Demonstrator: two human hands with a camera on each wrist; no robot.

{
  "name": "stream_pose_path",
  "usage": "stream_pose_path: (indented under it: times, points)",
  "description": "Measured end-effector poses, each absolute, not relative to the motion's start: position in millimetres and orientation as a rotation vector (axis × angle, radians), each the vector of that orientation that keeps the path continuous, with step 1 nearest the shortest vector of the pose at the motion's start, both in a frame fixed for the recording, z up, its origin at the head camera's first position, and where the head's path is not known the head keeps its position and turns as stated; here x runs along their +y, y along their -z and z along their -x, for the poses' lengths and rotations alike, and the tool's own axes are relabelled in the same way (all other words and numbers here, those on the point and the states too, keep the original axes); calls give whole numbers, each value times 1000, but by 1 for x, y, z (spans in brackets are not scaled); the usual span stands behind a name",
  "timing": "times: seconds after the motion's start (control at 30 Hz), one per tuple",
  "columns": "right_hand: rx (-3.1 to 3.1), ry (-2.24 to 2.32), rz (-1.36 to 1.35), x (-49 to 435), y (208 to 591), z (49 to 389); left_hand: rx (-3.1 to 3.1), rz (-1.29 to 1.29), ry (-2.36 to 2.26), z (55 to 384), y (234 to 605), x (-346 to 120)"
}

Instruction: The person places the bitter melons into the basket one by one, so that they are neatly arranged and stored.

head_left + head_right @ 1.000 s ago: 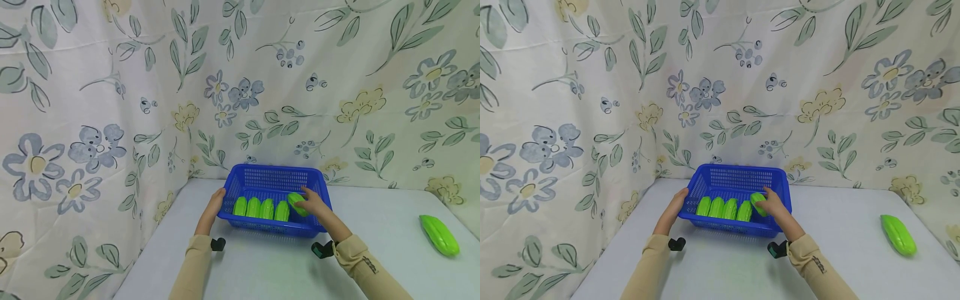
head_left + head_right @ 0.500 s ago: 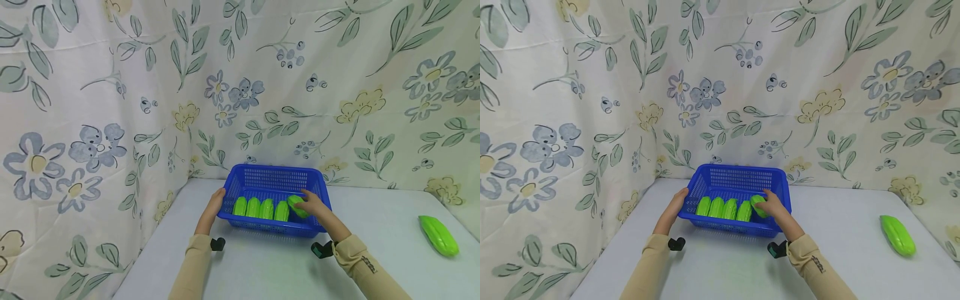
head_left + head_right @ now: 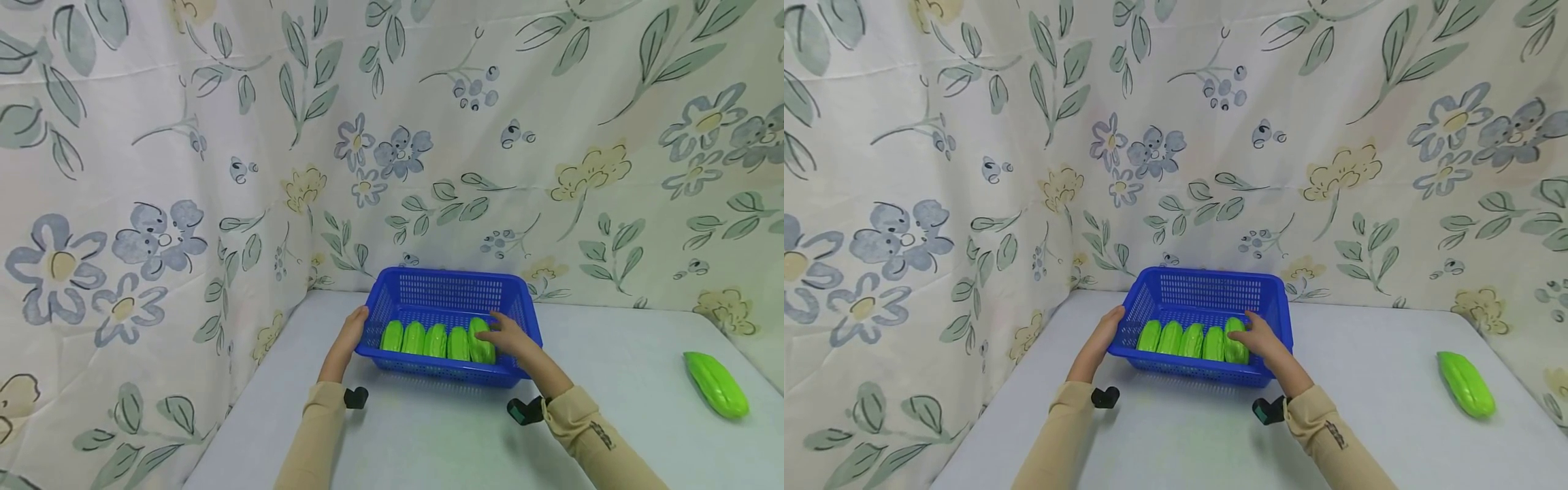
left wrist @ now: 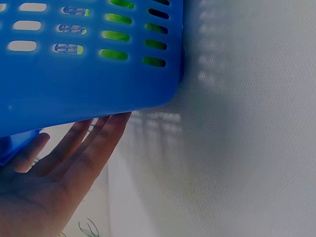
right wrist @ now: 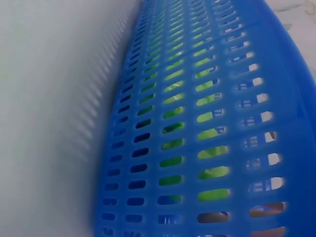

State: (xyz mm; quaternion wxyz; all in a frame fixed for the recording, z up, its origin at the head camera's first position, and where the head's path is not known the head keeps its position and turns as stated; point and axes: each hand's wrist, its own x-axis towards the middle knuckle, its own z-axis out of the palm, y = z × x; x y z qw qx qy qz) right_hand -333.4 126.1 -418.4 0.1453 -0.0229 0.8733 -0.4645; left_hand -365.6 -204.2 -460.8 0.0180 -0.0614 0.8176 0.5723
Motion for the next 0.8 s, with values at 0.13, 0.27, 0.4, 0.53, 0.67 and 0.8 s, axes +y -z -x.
stream_pose_path:
  times: [0.13, 0.27, 0.4, 0.53, 0.67, 0.8]
  points:
    - [2500, 1356, 62, 125, 419, 331, 2544, 192, -1774, 365, 460, -204]
    - [2469, 1375, 56, 125, 421, 330, 2547, 195, -1767, 364, 460, -204]
    - [2437, 1411, 45, 125, 423, 330, 2545, 188, -1772, 365, 460, -204]
    - [2423, 1435, 44, 125, 422, 329, 2546, 178, -1778, 365, 461, -204]
    - [2426, 1438, 55, 124, 421, 327, 2551, 179, -1777, 365, 460, -204]
    - [2432, 1439, 75, 125, 421, 325, 2546, 179, -1777, 365, 460, -204]
